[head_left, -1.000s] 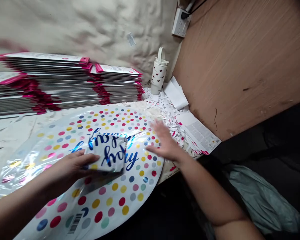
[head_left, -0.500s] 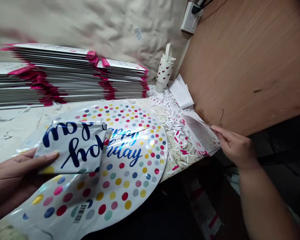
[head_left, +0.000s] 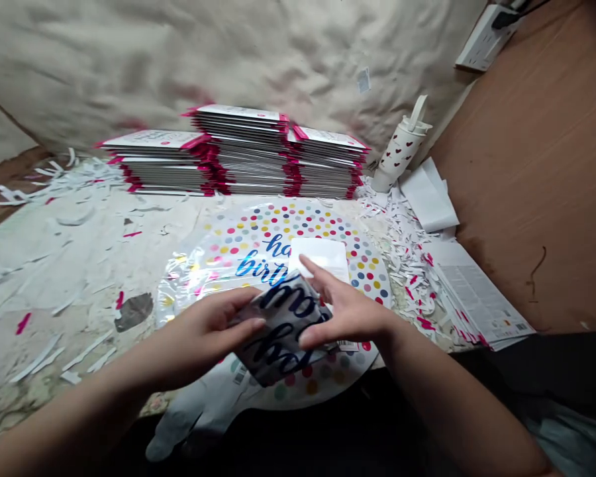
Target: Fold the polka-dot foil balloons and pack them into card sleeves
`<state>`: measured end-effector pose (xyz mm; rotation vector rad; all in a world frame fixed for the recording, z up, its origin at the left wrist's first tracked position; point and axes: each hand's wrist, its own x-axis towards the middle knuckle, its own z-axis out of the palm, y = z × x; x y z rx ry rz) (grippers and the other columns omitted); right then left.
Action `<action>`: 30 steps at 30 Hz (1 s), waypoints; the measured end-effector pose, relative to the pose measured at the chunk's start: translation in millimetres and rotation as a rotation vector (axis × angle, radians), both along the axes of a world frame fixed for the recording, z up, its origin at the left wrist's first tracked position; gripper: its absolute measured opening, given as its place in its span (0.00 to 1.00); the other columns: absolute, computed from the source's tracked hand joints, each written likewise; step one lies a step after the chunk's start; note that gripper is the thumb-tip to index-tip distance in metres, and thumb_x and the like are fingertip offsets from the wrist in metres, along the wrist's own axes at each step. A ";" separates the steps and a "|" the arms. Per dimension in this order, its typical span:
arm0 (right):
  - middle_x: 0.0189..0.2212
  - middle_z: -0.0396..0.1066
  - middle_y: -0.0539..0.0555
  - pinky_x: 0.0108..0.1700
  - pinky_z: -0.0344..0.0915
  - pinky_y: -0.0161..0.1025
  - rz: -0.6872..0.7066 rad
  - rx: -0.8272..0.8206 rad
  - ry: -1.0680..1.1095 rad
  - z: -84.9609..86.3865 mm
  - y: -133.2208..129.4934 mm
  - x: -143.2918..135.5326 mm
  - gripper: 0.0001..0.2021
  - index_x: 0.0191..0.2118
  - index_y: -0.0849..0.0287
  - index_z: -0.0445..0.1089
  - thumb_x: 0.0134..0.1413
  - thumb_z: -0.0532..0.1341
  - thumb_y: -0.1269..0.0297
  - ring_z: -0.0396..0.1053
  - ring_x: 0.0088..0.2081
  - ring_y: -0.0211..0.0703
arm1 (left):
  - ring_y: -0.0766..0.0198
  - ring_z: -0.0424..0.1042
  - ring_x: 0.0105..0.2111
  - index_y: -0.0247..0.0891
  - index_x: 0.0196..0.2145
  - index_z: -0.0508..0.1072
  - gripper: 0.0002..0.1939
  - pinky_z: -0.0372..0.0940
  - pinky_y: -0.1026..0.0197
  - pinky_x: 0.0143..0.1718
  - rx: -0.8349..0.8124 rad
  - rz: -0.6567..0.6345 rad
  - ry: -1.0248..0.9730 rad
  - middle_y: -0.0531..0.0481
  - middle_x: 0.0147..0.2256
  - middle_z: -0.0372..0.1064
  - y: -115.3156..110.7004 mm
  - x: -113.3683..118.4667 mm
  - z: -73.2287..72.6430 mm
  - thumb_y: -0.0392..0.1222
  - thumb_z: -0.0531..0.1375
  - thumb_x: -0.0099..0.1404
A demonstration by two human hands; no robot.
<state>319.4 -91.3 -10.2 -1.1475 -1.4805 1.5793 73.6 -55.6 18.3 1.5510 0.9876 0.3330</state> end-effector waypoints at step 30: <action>0.34 0.76 0.53 0.41 0.71 0.43 -0.760 -0.192 0.179 -24.8 21.0 101.5 0.17 0.35 0.59 0.73 0.33 0.71 0.65 0.74 0.36 0.45 | 0.42 0.48 0.59 0.30 0.57 0.57 0.33 0.48 0.41 0.54 0.794 -0.502 0.457 0.31 0.60 0.49 -34.5 101.6 -63.4 0.58 0.47 0.63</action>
